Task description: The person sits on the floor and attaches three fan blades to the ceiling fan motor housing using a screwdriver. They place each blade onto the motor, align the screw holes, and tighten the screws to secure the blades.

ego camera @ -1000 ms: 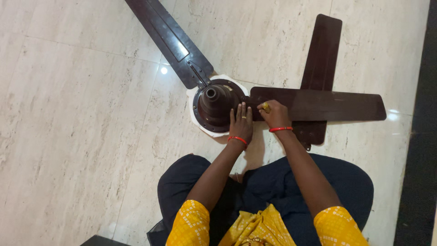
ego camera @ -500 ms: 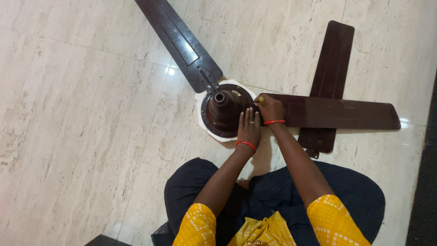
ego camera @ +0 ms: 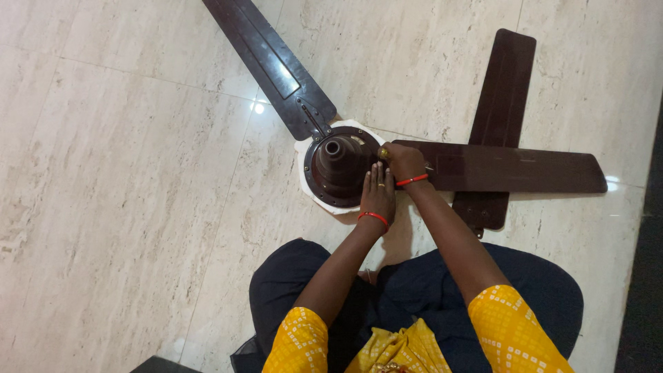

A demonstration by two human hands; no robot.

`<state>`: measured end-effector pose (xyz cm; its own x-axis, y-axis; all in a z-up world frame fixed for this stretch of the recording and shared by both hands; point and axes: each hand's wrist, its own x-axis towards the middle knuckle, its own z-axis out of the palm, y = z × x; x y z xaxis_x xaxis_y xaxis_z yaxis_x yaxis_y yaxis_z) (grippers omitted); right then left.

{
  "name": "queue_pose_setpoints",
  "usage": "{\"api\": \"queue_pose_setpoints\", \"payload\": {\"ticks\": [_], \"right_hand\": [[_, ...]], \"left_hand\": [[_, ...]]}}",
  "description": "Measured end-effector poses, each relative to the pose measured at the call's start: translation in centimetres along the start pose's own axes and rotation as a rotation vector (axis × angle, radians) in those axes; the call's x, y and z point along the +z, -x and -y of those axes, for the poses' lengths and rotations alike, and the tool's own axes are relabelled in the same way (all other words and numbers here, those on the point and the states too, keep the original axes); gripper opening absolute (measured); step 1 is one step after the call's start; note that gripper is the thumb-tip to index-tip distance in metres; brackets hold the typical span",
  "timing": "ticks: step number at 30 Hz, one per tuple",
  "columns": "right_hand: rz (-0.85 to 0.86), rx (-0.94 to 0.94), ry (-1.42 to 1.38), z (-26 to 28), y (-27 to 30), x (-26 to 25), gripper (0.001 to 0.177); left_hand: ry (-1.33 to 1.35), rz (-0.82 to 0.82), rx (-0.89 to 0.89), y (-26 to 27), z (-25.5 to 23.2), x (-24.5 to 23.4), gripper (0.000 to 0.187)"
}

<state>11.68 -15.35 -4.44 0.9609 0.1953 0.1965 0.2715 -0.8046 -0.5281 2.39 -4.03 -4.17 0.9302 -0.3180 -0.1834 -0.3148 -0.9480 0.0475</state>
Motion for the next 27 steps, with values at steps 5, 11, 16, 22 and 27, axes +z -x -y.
{"api": "queue_pose_setpoints", "payload": {"ticks": [5, 11, 16, 22, 27], "right_hand": [[0.004, -0.006, 0.114, 1.2, 0.0, -0.5, 0.010], [-0.069, 0.119, 0.135, 3.0, 0.4, 0.1, 0.009], [-0.085, 0.044, 0.129, 2.1, 0.3, 0.7, 0.009], [-0.037, -0.014, 0.054, 0.3, 0.6, 0.1, 0.011], [-0.057, -0.013, 0.033, 1.2, 0.6, 0.1, 0.011]], "left_hand": [[0.052, -0.046, 0.000, 0.2, 0.0, -0.5, 0.064], [-0.008, 0.143, 0.026, 0.0, 0.1, -1.5, 0.056], [0.039, 0.083, 0.011, 0.0, 0.5, -1.0, 0.057], [0.026, 0.035, 0.001, -0.4, 0.0, 1.0, 0.065], [0.029, -0.050, -0.025, -0.3, -0.2, 1.6, 0.062]]}}
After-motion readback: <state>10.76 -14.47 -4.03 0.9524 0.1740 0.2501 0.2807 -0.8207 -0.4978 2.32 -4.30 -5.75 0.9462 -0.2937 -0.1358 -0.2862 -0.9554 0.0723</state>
